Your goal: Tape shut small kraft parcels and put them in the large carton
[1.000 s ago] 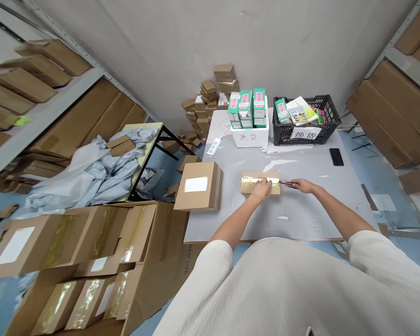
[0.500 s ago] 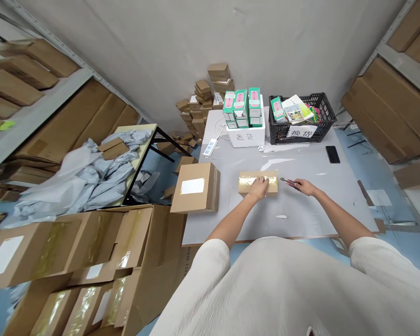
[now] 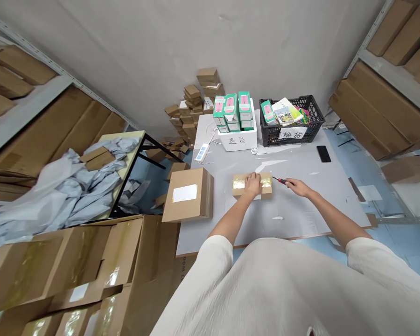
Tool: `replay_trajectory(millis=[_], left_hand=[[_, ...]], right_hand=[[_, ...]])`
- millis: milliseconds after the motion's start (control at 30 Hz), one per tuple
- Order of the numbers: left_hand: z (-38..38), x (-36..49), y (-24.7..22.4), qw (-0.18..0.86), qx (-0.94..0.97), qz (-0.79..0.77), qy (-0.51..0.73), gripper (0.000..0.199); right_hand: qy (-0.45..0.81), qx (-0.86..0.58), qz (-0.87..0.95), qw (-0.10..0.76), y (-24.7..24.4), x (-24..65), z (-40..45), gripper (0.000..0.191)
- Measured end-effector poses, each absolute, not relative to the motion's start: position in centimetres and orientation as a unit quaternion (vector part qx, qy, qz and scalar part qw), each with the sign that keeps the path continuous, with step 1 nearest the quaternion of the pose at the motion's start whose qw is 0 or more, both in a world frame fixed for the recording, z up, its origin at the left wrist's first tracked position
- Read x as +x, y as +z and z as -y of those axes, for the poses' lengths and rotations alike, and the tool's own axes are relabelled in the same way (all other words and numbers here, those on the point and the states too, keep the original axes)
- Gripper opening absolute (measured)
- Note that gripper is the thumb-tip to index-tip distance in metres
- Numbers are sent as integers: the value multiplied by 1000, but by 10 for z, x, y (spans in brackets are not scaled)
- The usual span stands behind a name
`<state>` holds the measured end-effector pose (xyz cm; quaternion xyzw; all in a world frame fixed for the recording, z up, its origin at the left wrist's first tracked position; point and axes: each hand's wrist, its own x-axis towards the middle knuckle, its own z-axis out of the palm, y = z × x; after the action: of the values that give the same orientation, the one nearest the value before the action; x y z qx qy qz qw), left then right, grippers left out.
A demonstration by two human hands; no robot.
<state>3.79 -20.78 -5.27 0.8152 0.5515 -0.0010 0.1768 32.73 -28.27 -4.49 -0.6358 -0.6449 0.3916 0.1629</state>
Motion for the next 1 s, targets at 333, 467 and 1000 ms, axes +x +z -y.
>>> replay_trajectory(millis=[333,467,1000], left_hand=[[197,43,-63,195,829,-523,-44,58],[194,40,-65,204,830,-517,-45,54],[206,37,-86,182,845,-501,-40,64]], right_hand=[[314,-605,728,71,-41,311,287,42],[294,-616,728,61,-43,308,287,44],[279,-626,719,115,-62,302,296,43]])
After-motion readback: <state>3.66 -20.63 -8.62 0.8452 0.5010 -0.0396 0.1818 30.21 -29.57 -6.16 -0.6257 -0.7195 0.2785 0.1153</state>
